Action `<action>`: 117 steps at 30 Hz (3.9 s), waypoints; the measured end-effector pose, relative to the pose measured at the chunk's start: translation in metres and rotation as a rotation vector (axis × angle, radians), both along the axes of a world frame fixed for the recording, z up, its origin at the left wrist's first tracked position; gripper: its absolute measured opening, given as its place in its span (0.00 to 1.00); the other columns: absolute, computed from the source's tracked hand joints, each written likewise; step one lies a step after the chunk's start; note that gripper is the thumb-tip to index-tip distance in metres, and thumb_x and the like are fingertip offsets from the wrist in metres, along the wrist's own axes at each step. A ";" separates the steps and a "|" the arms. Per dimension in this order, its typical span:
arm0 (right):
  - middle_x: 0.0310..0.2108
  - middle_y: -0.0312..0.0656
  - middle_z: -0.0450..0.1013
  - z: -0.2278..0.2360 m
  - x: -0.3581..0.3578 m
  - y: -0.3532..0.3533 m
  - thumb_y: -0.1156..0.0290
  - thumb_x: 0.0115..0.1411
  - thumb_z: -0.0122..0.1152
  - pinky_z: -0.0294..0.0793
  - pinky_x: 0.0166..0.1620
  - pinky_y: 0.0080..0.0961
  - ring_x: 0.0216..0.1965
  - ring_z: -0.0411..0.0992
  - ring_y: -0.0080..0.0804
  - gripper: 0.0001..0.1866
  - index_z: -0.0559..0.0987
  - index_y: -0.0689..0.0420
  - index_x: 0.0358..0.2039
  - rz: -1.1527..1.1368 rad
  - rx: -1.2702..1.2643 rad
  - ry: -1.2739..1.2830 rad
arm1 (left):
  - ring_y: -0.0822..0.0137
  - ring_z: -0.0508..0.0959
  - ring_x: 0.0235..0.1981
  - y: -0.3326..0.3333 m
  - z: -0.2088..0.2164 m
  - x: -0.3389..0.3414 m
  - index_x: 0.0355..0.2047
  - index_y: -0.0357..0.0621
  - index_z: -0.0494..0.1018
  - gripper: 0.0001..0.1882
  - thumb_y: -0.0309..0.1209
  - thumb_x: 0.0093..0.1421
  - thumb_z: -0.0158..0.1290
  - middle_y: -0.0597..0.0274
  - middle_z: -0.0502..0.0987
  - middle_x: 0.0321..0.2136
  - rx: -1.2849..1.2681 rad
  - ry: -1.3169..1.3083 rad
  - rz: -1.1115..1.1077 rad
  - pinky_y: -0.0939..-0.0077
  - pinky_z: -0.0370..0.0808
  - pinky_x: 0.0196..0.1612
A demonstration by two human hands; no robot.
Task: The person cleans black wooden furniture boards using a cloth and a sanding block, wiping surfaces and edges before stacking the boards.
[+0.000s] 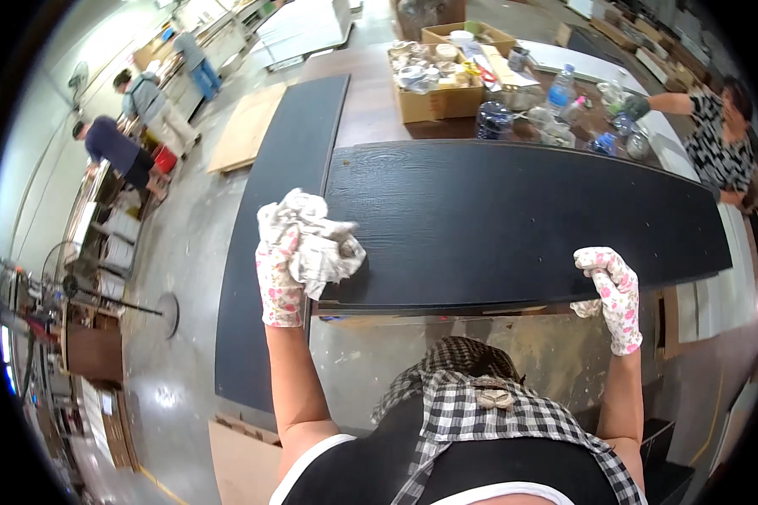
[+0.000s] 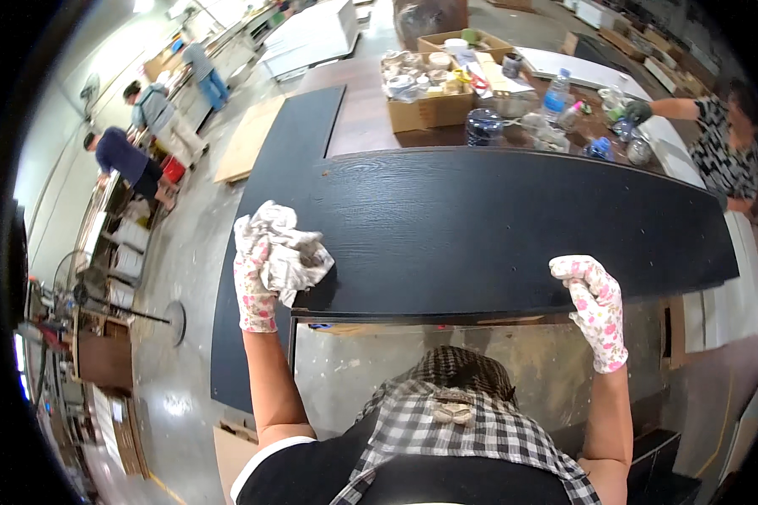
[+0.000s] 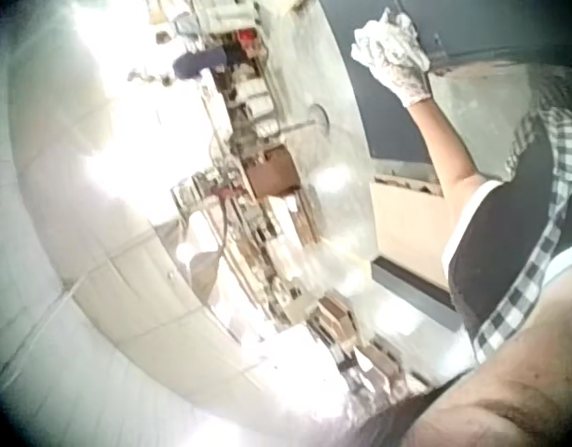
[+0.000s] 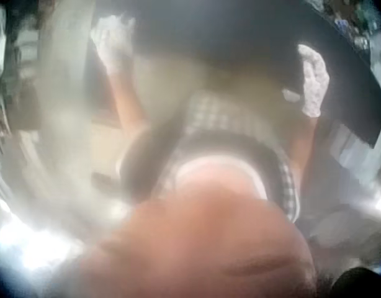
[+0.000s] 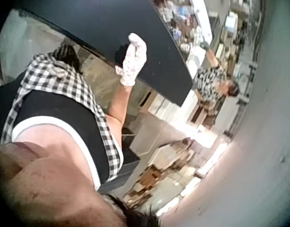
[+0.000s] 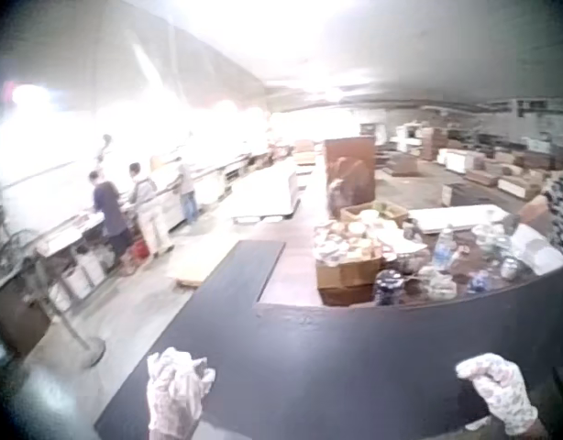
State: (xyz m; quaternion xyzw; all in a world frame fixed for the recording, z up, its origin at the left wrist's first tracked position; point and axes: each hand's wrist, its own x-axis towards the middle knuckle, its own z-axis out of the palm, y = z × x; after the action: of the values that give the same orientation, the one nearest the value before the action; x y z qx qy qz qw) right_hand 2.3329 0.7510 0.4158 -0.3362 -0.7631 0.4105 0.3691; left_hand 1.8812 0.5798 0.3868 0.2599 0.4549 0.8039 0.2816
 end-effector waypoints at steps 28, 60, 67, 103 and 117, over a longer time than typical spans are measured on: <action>0.45 0.40 0.77 -0.015 -0.010 0.072 0.85 0.63 0.51 0.69 0.56 0.23 0.49 0.74 0.28 0.11 0.79 0.64 0.43 0.219 0.134 -0.114 | 0.40 0.76 0.45 -0.239 -0.252 0.116 0.54 0.28 0.69 0.34 0.52 0.65 0.41 0.38 0.75 0.52 0.339 -0.961 0.778 0.38 0.76 0.46; 0.39 0.40 0.78 -0.016 -0.013 0.071 0.85 0.57 0.52 0.73 0.52 0.30 0.44 0.76 0.35 0.12 0.81 0.58 0.38 0.165 0.183 -0.001 | 0.42 0.67 0.59 0.102 0.021 0.220 0.51 0.48 0.74 0.23 0.35 0.53 0.58 0.56 0.74 0.53 -0.274 1.568 -0.185 0.44 0.61 0.62; 0.43 0.41 0.77 -0.011 0.004 0.084 0.74 0.54 0.60 0.74 0.50 0.38 0.48 0.74 0.42 0.14 0.80 0.54 0.43 -0.008 0.682 -0.325 | 0.45 0.70 0.57 0.115 0.021 0.232 0.51 0.45 0.75 0.24 0.33 0.52 0.60 0.54 0.75 0.51 -0.336 1.700 -0.119 0.44 0.60 0.63; 0.53 0.40 0.75 0.007 0.109 0.266 0.63 0.54 0.65 0.68 0.58 0.46 0.57 0.70 0.45 0.19 0.82 0.53 0.46 0.477 0.442 -0.624 | 0.39 0.65 0.63 0.299 0.020 0.350 0.64 0.42 0.63 0.31 0.35 0.59 0.46 0.40 0.64 0.62 -0.097 1.417 -1.094 0.35 0.67 0.60; 0.53 0.39 0.74 0.003 0.118 0.257 0.60 0.53 0.62 0.60 0.63 0.49 0.61 0.65 0.46 0.19 0.81 0.53 0.44 0.421 0.465 -0.638 | 0.39 0.64 0.62 0.307 0.030 0.349 0.58 0.38 0.68 0.25 0.35 0.62 0.46 0.34 0.64 0.59 -0.018 1.274 -0.936 0.43 0.63 0.63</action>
State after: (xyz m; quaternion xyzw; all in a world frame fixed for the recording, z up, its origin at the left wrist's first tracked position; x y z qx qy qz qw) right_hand 2.4512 1.0078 0.4186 -0.1914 -0.9626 0.1700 0.0891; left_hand 2.2300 0.8866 0.4172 0.8324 0.3785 0.2943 0.2780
